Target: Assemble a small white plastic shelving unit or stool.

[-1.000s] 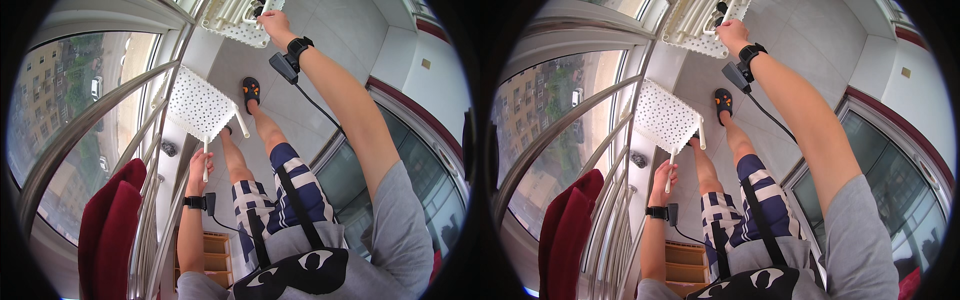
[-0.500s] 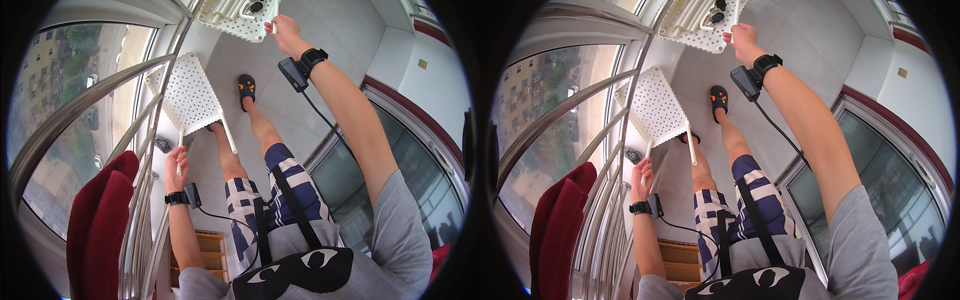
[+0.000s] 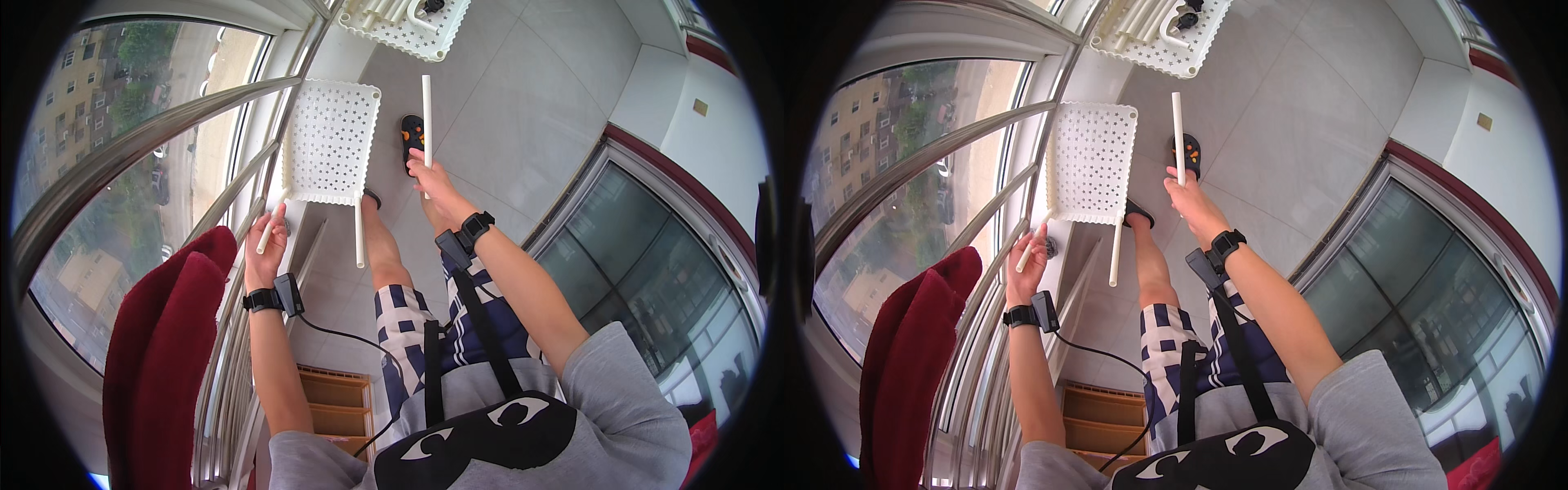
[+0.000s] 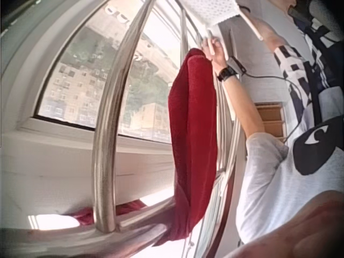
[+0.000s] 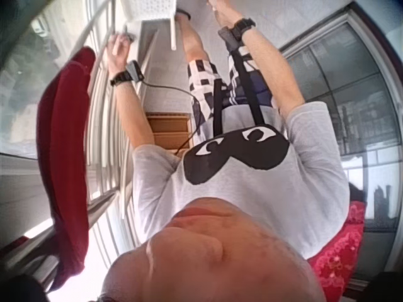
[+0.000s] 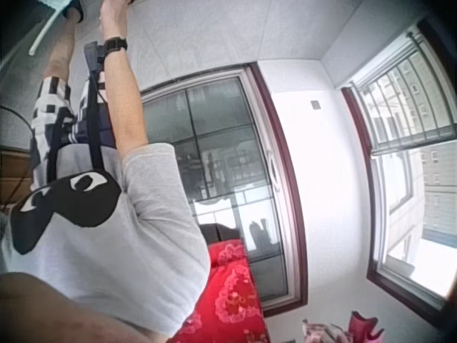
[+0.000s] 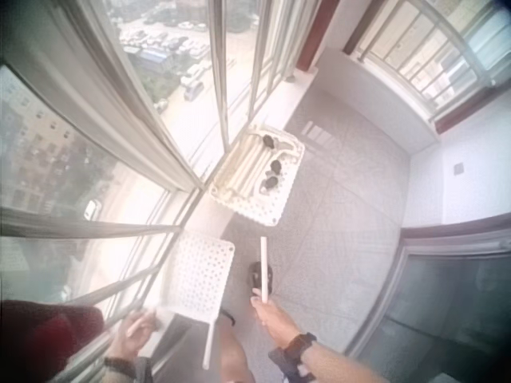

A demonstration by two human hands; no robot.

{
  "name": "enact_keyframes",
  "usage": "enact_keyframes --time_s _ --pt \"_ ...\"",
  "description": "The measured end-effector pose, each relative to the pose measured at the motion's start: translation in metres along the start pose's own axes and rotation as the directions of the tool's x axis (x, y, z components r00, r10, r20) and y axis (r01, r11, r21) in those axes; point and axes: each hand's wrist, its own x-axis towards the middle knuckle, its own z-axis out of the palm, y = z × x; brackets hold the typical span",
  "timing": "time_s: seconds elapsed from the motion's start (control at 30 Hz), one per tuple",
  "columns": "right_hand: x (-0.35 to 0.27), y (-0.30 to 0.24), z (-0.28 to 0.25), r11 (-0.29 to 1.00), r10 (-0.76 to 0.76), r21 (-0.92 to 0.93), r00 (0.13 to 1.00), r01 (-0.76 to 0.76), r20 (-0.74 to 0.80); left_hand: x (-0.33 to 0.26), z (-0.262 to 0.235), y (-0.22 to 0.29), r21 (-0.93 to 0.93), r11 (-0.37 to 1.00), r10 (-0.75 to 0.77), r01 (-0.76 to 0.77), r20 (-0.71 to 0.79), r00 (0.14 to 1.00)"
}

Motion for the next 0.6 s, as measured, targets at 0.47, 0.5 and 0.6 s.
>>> enact_keyframes --time_s 0.47,0.5,0.6 --pt "0.039 0.031 0.073 0.914 0.153 0.356 0.977 -0.197 0.148 0.036 -0.014 -0.152 0.214 0.975 0.019 0.067 -0.380 0.925" --pt "0.042 0.031 0.066 0.925 0.172 0.319 0.976 -0.206 0.132 0.039 0.005 -0.158 0.047 0.994 -0.073 0.096 -0.352 0.933" --pt "0.027 0.014 0.065 0.983 0.151 0.086 0.978 -0.164 0.143 0.052 0.005 -0.158 -0.161 0.985 -0.079 0.064 -0.083 0.993"
